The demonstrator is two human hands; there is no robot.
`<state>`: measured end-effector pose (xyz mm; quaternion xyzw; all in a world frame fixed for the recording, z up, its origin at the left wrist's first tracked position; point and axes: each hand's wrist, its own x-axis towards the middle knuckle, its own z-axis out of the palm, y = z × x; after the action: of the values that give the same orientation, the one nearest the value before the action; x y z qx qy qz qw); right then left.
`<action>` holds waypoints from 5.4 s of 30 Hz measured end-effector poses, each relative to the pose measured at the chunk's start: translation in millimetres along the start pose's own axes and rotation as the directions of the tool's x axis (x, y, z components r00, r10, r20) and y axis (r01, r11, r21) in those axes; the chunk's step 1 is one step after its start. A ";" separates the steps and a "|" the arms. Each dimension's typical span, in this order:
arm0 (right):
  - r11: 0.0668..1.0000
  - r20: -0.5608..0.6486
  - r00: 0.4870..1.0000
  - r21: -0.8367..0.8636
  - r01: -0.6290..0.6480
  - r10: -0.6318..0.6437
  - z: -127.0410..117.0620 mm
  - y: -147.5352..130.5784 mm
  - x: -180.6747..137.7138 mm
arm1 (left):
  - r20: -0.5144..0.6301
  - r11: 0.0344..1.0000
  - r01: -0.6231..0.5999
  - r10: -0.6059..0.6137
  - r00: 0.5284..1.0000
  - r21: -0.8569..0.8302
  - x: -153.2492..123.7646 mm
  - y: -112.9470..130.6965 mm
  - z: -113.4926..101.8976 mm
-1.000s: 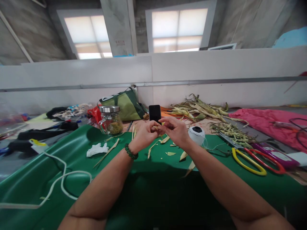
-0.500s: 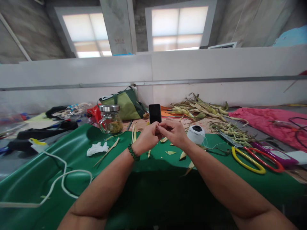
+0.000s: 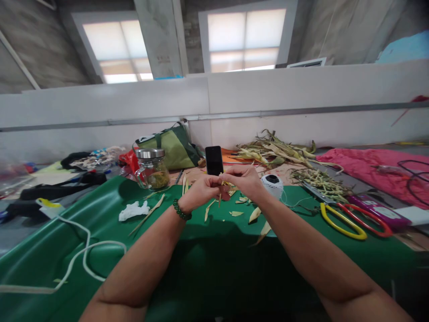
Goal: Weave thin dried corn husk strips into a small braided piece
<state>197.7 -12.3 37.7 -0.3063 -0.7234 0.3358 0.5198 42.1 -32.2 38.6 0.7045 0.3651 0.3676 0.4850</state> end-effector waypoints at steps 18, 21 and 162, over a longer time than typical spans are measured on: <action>0.987 0.033 0.994 0.123 -0.103 0.100 -23.6 7.5 13.8 | 0.024 0.999 0.028 -0.029 0.999 0.034 -5.5 7.3 -10.7; 0.968 0.208 0.960 0.127 -0.216 0.187 -24.7 5.1 10.7 | -0.003 0.999 0.010 -0.010 1.000 0.046 -4.3 6.4 -9.0; 0.828 0.096 0.962 -0.491 0.270 -0.256 -14.2 -3.9 -2.7 | -0.360 0.950 -0.084 -0.032 0.932 -0.300 4.8 -1.1 -8.1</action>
<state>211.6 -14.3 42.7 -0.3233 -0.8274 0.0664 0.4544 37.1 -24.4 40.5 0.5447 0.3759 0.5499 0.5095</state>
